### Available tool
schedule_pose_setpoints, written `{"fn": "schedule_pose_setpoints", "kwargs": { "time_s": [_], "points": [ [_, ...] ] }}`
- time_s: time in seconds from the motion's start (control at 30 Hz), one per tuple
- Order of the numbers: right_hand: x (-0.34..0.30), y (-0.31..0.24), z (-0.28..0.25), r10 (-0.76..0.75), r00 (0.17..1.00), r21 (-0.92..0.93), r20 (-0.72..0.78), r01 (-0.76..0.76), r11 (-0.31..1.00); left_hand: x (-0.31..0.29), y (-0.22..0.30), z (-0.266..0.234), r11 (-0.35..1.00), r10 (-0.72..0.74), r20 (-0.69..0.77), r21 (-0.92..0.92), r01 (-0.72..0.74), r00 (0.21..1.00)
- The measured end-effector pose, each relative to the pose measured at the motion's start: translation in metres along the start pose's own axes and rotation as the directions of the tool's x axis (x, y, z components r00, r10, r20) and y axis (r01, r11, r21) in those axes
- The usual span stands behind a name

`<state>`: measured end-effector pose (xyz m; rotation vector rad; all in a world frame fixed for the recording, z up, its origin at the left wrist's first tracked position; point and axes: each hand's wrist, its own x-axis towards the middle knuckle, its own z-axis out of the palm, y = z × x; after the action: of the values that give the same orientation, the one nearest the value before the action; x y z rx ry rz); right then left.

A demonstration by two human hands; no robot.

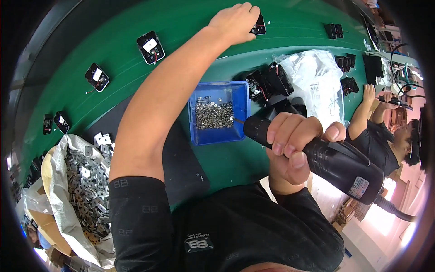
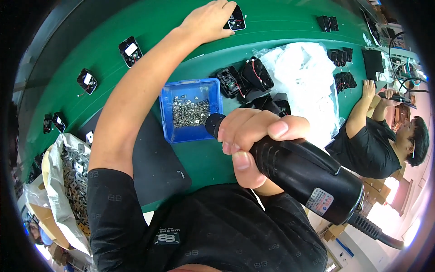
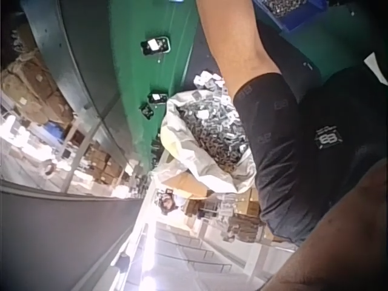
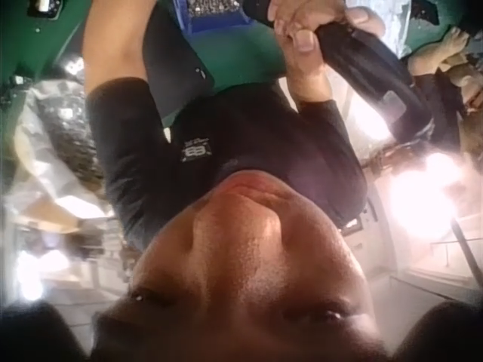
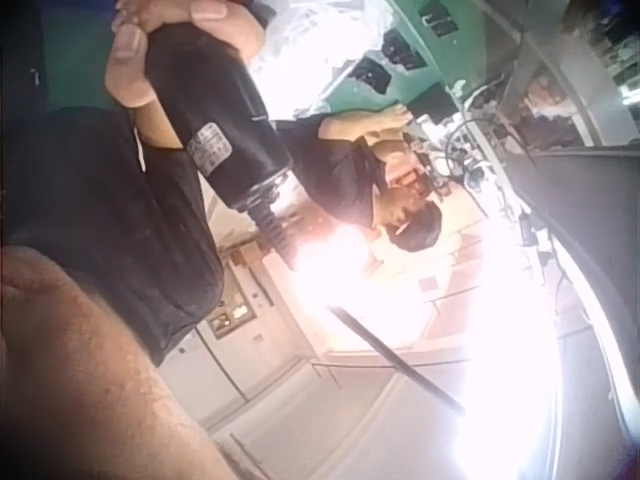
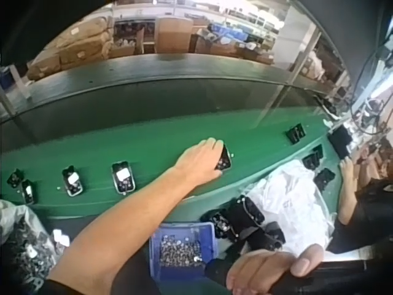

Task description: The person assembles electronic components into an electronic case by hand, securing them with screws and plastic fasteners using an electric screwdriver.

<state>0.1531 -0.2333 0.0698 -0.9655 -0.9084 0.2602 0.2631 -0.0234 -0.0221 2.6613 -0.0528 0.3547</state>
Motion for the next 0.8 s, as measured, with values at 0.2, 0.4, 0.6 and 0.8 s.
{"fn": "schedule_pose_setpoints", "kwargs": {
  "time_s": [0.2, 0.4, 0.6, 0.8],
  "points": [
    [-0.001, 0.002, 0.008, 0.015, 0.988, 0.093, -0.157, 0.0, 0.996, -0.048, 0.013, -0.079, 0.976, -0.086, -0.231, -0.215, 0.035, 0.969],
    [-0.016, 0.002, -0.022, 0.131, 0.986, 0.058, -0.101, -0.126, 0.99, -0.2, 0.059, -0.103, 0.892, -0.449, -0.304, -0.209, 0.401, 0.84],
    [0.005, 0.027, 0.009, -0.06, 0.99, 0.131, -0.128, 0.077, 0.988, -0.317, 0.093, -0.085, 0.783, -0.618, -0.073, -0.144, 0.605, 0.783],
    [-0.006, 0.02, 0.029, -0.027, 0.989, 0.321, -0.145, 0.073, 0.944, -0.305, 0.108, -0.1, 0.882, -0.466, -0.058, -0.11, 0.458, 0.883]
  ]
}}
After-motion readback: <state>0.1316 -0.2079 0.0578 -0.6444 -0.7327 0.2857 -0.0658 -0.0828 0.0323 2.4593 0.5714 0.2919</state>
